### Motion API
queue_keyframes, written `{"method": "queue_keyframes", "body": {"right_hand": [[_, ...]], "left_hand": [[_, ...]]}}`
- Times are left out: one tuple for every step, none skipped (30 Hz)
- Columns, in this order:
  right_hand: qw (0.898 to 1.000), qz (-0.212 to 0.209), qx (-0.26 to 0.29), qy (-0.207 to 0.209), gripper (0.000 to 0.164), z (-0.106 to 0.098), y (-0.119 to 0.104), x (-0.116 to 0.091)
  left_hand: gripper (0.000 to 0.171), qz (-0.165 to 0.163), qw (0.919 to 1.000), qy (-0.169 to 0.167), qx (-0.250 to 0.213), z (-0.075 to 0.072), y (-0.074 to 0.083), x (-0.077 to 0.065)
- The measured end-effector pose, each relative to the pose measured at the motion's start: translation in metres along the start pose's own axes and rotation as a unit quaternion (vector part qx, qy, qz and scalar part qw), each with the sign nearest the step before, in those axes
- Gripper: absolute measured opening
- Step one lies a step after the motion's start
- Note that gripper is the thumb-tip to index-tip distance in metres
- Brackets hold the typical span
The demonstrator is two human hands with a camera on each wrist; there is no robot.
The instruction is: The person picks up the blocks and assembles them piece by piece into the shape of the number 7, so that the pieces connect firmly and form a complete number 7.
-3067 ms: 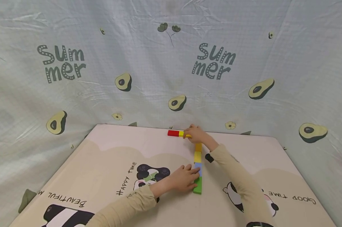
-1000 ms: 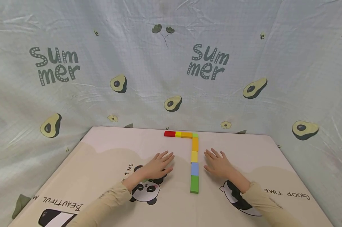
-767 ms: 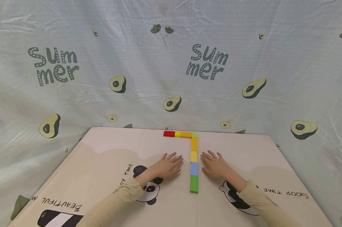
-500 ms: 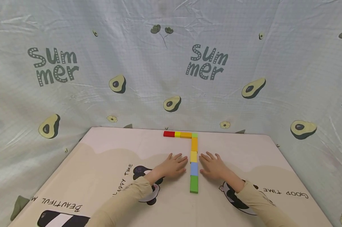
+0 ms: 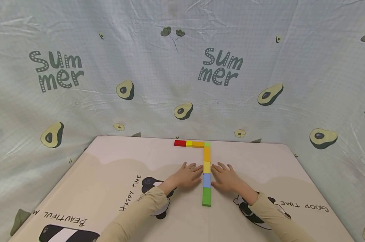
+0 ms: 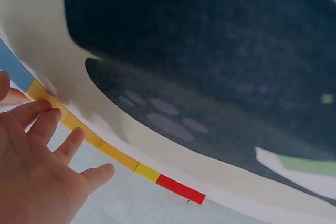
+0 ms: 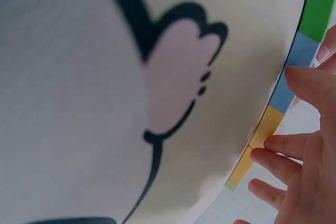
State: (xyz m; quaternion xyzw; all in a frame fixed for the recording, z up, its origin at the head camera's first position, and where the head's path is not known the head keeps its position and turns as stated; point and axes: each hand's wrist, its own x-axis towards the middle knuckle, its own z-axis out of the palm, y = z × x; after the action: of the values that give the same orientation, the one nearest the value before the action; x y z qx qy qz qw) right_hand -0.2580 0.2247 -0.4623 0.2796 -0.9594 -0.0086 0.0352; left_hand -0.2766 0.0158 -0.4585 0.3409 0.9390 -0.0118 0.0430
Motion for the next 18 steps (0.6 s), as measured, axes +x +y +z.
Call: {"method": "queue_keyframes", "body": {"right_hand": [[1.000, -0.002, 0.002, 0.000, 0.062, 0.000, 0.000, 0.000], [1.000, -0.004, -0.001, 0.001, 0.061, 0.000, 0.000, 0.000], [1.000, -0.006, -0.001, 0.002, 0.061, 0.000, -0.001, 0.001], [1.000, -0.006, 0.000, 0.003, 0.061, -0.001, -0.001, 0.001], [1.000, -0.006, 0.001, 0.002, 0.061, -0.001, -0.001, 0.001], [1.000, -0.007, 0.001, 0.002, 0.061, -0.002, -0.002, 0.001], [1.000, -0.008, 0.000, 0.004, 0.061, -0.002, -0.002, 0.001], [1.000, -0.008, 0.001, 0.003, 0.061, -0.003, -0.002, 0.002], [1.000, -0.007, 0.003, 0.002, 0.061, -0.003, -0.003, 0.002], [1.000, -0.006, 0.004, 0.000, 0.062, -0.004, -0.003, 0.002], [1.000, -0.006, 0.004, -0.002, 0.062, -0.004, -0.003, 0.001], [1.000, -0.007, 0.004, -0.001, 0.062, -0.004, -0.003, 0.001], [1.000, -0.009, 0.003, 0.002, 0.062, -0.005, -0.003, 0.000], [1.000, -0.007, 0.006, 0.002, 0.062, -0.005, -0.003, -0.001], [1.000, -0.007, 0.004, 0.006, 0.062, -0.005, -0.003, -0.002], [1.000, -0.007, 0.005, 0.010, 0.062, -0.006, -0.002, -0.004], [1.000, -0.008, 0.004, 0.016, 0.062, -0.006, -0.002, -0.005], [1.000, -0.009, 0.001, 0.023, 0.062, -0.006, -0.001, -0.006]], "left_hand": [[0.050, -0.001, 1.0000, 0.000, 0.001, 0.000, 0.000, 0.000], [0.050, -0.001, 1.0000, -0.002, 0.002, -0.001, 0.000, 0.000], [0.050, -0.002, 1.0000, -0.003, 0.003, -0.002, 0.000, 0.000], [0.050, -0.002, 1.0000, -0.005, 0.003, -0.003, 0.000, 0.000], [0.050, -0.003, 1.0000, -0.005, 0.004, -0.003, 0.000, 0.000], [0.050, -0.002, 1.0000, -0.004, 0.005, -0.004, 0.000, 0.000], [0.050, -0.003, 1.0000, -0.004, 0.006, -0.005, 0.000, 0.000], [0.050, -0.003, 1.0000, -0.005, 0.005, -0.005, -0.001, -0.001], [0.050, -0.003, 1.0000, -0.004, 0.004, -0.006, -0.001, -0.001], [0.049, -0.003, 1.0000, -0.004, 0.003, -0.006, -0.002, -0.002], [0.049, -0.002, 1.0000, -0.002, 0.002, -0.006, -0.002, -0.002], [0.050, -0.003, 1.0000, -0.003, 0.001, -0.007, -0.003, -0.003], [0.049, -0.002, 1.0000, -0.004, 0.000, -0.007, -0.003, -0.004], [0.049, -0.001, 1.0000, -0.002, 0.001, -0.007, -0.004, -0.006], [0.049, 0.000, 1.0000, 0.001, 0.002, -0.007, -0.005, -0.007], [0.050, 0.002, 1.0000, 0.004, 0.007, -0.007, -0.007, -0.009], [0.050, 0.004, 0.9999, 0.007, 0.012, -0.006, -0.008, -0.010], [0.050, 0.007, 0.9998, 0.010, 0.015, -0.006, -0.010, -0.012]]}}
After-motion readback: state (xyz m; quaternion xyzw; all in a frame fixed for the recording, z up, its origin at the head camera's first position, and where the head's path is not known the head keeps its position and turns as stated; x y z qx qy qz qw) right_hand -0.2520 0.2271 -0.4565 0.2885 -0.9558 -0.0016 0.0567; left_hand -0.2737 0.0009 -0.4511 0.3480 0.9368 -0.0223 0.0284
